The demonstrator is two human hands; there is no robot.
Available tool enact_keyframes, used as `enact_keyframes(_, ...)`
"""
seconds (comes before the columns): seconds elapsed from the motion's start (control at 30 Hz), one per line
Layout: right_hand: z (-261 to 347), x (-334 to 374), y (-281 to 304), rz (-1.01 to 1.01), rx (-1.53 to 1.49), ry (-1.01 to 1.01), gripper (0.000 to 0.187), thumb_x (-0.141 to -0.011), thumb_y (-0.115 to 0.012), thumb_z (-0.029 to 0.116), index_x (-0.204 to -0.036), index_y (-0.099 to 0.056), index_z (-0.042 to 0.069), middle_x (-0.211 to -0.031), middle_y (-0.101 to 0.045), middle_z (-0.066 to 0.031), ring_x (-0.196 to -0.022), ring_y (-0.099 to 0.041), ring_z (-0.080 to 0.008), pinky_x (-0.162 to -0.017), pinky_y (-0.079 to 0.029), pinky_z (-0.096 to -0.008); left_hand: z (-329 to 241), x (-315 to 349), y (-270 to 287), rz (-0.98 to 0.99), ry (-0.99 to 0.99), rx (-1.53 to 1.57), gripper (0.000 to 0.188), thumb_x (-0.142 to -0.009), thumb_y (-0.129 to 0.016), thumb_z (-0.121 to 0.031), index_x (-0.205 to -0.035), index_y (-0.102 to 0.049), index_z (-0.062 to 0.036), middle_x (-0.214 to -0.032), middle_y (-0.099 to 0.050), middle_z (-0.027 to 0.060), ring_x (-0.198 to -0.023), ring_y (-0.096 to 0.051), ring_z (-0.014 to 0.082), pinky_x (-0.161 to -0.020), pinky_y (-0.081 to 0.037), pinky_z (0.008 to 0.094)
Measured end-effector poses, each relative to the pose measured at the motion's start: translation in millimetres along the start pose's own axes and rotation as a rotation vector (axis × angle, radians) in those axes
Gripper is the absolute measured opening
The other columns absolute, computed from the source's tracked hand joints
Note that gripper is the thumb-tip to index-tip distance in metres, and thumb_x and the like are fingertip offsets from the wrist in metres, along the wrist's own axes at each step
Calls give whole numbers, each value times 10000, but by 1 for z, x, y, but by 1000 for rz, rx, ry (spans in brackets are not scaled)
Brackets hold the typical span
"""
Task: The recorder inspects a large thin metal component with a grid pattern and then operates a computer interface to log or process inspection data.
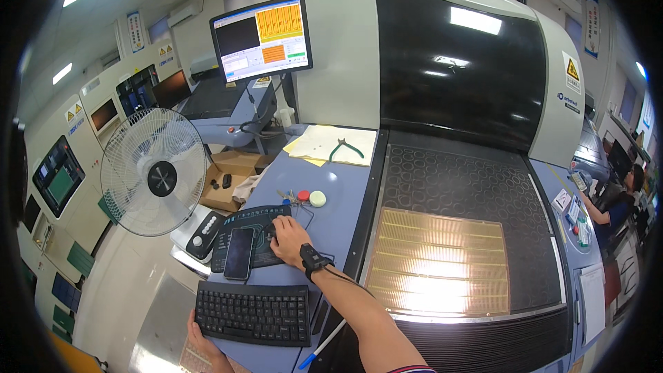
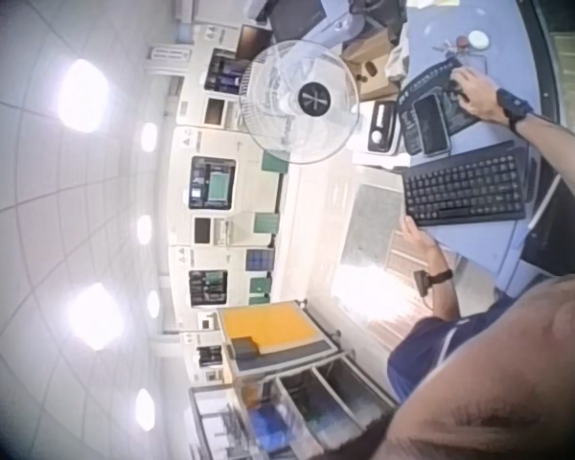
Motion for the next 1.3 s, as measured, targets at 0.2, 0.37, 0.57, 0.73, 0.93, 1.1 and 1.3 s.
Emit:
enact_keyframes(0.2,-1,0,0,11,-3,-9,432,-835,-646,130,-1216,-560,-55,-1269,-585,-210,-1214,-548,-360,-1075,-452,-417,1,0,-1,3,2,-5,496,-1032,-385,-247,-1325,-579,104,-1317,-615,213,-1211,-576,277,-1094,-393,388)
enact_keyframes(0.37,-1,0,-1,22,-7,-13,442,-836,-646,132,-1226,-550,-54,-1272,-582,-215,-1217,-546,-363,-1077,-451,-416,3,-1,0,9,4,9,497,-1030,-387,-247,-1325,-581,103,-1312,-618,212,-1210,-577,279,-1093,-393,389)
enact_keyframes(0.57,0,0,-1,16,7,1,439,-840,-643,137,-1225,-550,-53,-1278,-576,-214,-1221,-541,-360,-1076,-450,-418,5,-1,1,-9,-1,21,493,-1031,-393,-247,-1319,-586,103,-1305,-624,206,-1193,-585,273,-1078,-406,385)
enact_keyframes(0.73,1,0,0,21,-5,-3,439,-841,-644,136,-1225,-550,-53,-1272,-577,-211,-1212,-544,-355,-1073,-453,-417,2,1,0,-4,-7,17,486,-1031,-397,-242,-1319,-588,100,-1301,-626,200,-1186,-585,265,-1072,-410,380)
enact_keyframes(0.93,4,1,0,21,-2,41,404,-839,-655,136,-1217,-590,8,-1278,-574,-212,-1204,-545,-374,-1061,-464,-439,4,-1,1,8,-15,14,476,-1021,-411,-224,-1318,-588,103,-1303,-627,200,-1191,-586,266,-1076,-407,380)
enact_keyframes(1.1,1,2,-2,7,-1,66,386,-840,-659,132,-1209,-605,31,-1281,-574,-210,-1202,-545,-381,-1049,-472,-448,0,-1,-1,20,-12,21,475,-992,-427,-197,-1322,-587,105,-1309,-626,200,-1195,-588,268,-1077,-408,381)
enact_keyframes(1.3,3,1,-2,-7,-11,66,367,-843,-662,125,-1196,-619,35,-1275,-579,-202,-1199,-549,-375,-1042,-479,-443,3,-2,0,26,-12,57,480,-983,-433,-190,-1328,-583,108,-1302,-625,203,-1176,-593,266,-1072,-412,378)
Point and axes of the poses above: each hand's wrist, its own x-axis away from the middle knuckle, its own y-axis out of the back of the hand, z = x × y, the point moved 8 cm from there along -x, towards the middle knuckle
